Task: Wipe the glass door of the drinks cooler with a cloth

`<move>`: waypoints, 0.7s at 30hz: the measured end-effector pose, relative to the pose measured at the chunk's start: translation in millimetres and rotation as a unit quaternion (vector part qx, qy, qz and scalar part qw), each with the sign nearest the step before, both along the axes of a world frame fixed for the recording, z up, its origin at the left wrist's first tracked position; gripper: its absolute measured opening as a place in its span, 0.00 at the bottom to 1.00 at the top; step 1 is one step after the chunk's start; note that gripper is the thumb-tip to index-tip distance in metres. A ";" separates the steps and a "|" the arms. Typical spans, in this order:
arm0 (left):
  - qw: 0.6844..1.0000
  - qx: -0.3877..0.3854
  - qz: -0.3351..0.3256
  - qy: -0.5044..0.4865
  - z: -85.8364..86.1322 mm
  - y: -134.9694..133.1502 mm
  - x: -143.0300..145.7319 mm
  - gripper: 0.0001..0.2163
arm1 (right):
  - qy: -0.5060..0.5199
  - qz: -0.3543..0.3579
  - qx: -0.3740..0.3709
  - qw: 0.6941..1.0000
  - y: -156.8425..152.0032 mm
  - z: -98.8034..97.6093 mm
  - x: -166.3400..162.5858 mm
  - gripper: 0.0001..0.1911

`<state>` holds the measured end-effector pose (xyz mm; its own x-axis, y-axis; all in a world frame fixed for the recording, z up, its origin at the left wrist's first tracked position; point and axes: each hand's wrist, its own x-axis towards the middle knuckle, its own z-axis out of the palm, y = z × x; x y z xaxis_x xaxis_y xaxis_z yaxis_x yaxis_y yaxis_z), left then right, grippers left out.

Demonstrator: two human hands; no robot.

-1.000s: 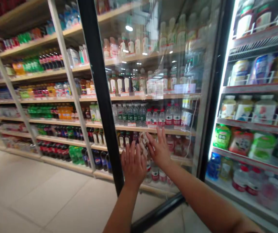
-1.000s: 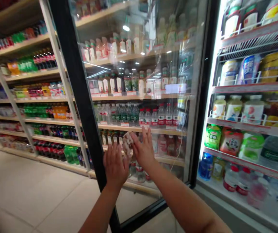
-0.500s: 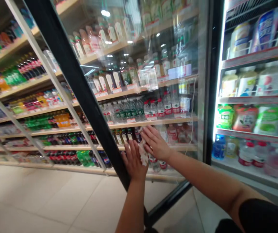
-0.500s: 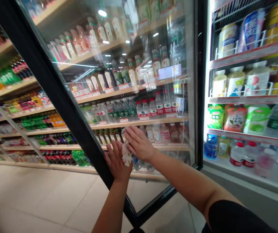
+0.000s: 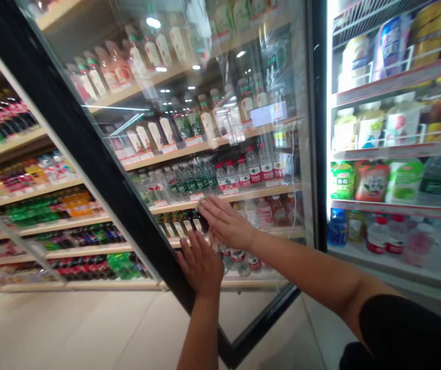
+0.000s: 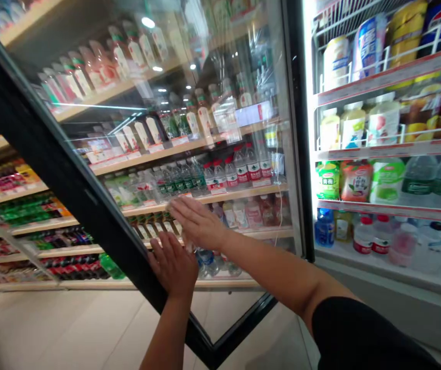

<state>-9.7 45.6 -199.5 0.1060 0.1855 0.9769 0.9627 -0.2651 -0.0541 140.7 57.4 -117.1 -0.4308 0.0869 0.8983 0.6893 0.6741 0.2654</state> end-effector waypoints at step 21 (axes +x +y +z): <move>1.000 -0.008 -0.010 -0.008 -1.4 15.4 -2.4 0.34 | 0.165 -0.063 0.049 0.983 28.4 -16.8 43.5 0.34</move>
<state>-12.1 61.0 -200.9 0.0941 0.1991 0.9755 0.9580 -0.2846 -0.0343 184.2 85.8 -133.9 -0.1061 0.0276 0.9940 0.8248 0.5608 0.0724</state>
